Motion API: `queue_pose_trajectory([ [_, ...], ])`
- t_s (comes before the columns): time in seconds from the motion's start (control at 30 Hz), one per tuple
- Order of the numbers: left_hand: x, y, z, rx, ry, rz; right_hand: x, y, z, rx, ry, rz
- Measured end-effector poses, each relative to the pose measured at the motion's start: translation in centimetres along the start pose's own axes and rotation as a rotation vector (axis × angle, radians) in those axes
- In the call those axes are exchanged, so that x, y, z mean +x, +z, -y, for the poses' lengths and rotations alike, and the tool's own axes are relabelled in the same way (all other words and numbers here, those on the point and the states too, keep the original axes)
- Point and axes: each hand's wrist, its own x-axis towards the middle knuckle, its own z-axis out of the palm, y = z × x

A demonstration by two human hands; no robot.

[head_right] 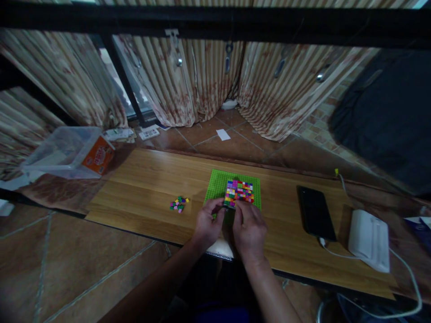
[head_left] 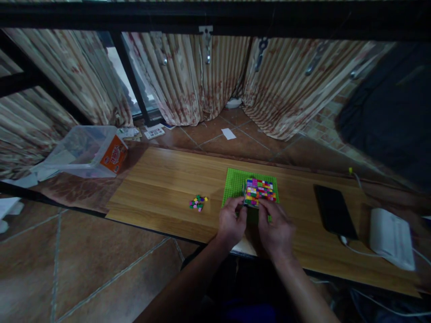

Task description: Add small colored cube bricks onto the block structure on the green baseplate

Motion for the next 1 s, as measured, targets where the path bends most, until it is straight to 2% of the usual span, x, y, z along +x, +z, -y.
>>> queue_pose_trajectory([
  [0.2, 0.0, -0.2, -0.1, 0.023, -0.017, 0.005, -0.1, 0.0, -0.1, 0.006, -0.042, 0.086],
  [0.7, -0.5, -0.9, -0.5, -0.031, -0.044, 0.015, -0.8, 0.4, -0.8, -0.037, -0.106, 0.154],
  [0.87, -1.5, -3.2, -1.0, -0.012, -0.048, 0.002, -1.0, 0.2, -0.4, -0.015, -0.04, 0.143],
  [1.0, -2.5, -7.0, -1.3, 0.103, -0.006, -0.024, -1.9, -0.6, 1.3, 0.051, 0.022, 0.103],
])
